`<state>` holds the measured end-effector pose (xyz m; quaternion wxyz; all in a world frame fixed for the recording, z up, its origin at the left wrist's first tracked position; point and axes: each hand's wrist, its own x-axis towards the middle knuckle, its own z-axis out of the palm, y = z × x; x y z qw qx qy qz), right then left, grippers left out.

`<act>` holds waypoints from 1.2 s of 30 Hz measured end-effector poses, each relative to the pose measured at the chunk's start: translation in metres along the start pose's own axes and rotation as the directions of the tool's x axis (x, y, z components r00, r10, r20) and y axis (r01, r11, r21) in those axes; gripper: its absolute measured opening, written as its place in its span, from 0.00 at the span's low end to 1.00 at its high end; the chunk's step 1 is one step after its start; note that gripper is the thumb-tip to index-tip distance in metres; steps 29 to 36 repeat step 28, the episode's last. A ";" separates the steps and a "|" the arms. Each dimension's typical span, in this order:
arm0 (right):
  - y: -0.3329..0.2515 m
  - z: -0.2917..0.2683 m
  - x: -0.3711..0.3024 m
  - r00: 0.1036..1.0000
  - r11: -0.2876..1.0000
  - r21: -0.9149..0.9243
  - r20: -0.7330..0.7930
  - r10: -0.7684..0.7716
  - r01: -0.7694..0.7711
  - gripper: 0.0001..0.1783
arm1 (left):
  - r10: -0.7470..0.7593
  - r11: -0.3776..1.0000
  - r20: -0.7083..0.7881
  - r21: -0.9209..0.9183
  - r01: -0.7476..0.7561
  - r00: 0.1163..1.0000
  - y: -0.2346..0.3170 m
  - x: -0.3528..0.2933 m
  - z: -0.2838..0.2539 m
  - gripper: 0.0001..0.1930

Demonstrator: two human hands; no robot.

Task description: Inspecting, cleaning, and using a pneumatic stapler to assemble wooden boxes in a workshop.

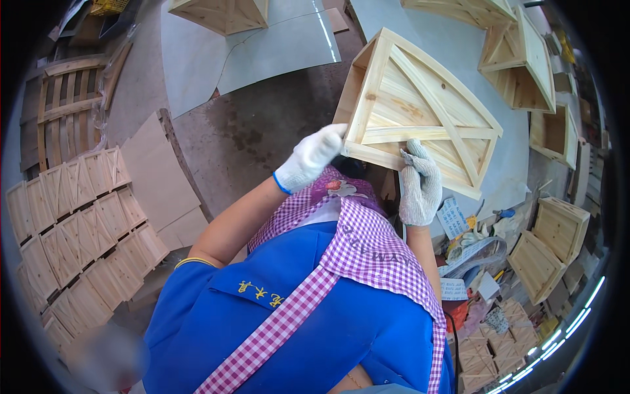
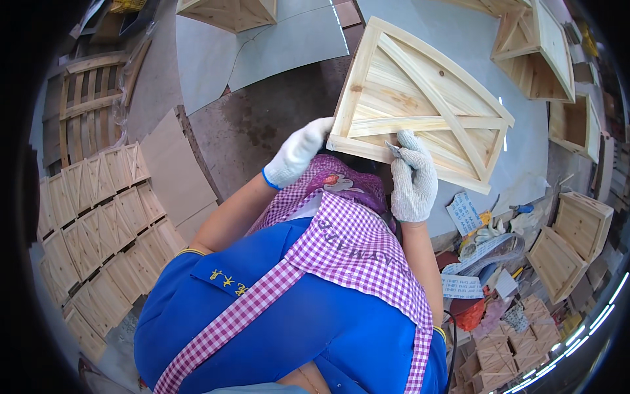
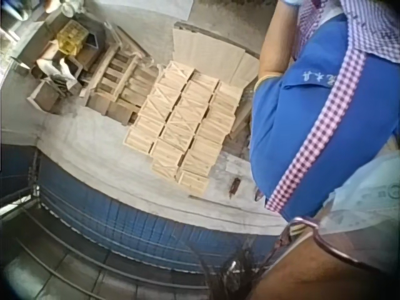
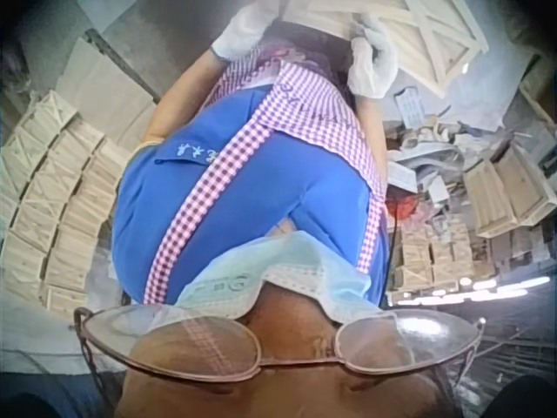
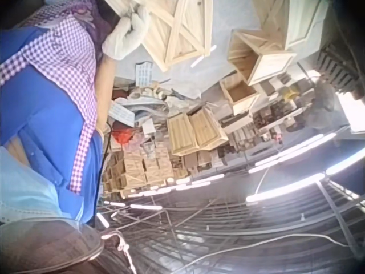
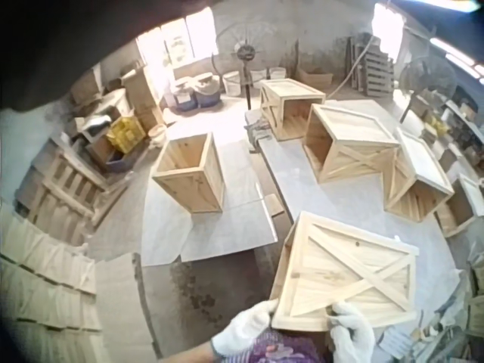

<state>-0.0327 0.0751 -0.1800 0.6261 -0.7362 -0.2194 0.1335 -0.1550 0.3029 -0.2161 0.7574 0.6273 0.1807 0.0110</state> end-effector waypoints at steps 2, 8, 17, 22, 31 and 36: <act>-0.001 0.001 -0.001 1.000 1.000 0.000 -0.010 0.004 -0.004 0.11 | 0.042 0.958 0.016 -0.284 -0.036 0.999 0.002 0.002 -0.002 0.39; -0.001 0.002 -0.001 1.000 1.000 -0.020 -0.016 -0.011 0.011 0.12 | -0.072 0.981 0.033 -0.176 0.077 0.997 0.020 -0.002 -0.001 0.39; -0.001 0.003 0.000 0.999 0.999 -0.022 -0.013 -0.030 0.030 0.12 | -0.052 0.982 -0.054 0.179 0.061 0.997 0.029 -0.002 0.007 0.31; 0.000 0.002 -0.001 0.999 0.997 -0.058 -0.008 -0.043 0.043 0.11 | 0.071 0.911 -0.183 0.411 0.011 0.981 0.042 -0.009 0.029 0.29; 0.000 0.002 0.000 0.997 0.993 -0.083 0.014 -0.081 0.082 0.11 | 0.134 0.932 -0.256 0.360 -0.035 0.957 0.032 -0.011 0.036 0.29; 0.000 0.002 0.000 0.997 0.993 -0.083 0.014 -0.081 0.082 0.11 | 0.134 0.932 -0.256 0.360 -0.035 0.957 0.032 -0.011 0.036 0.29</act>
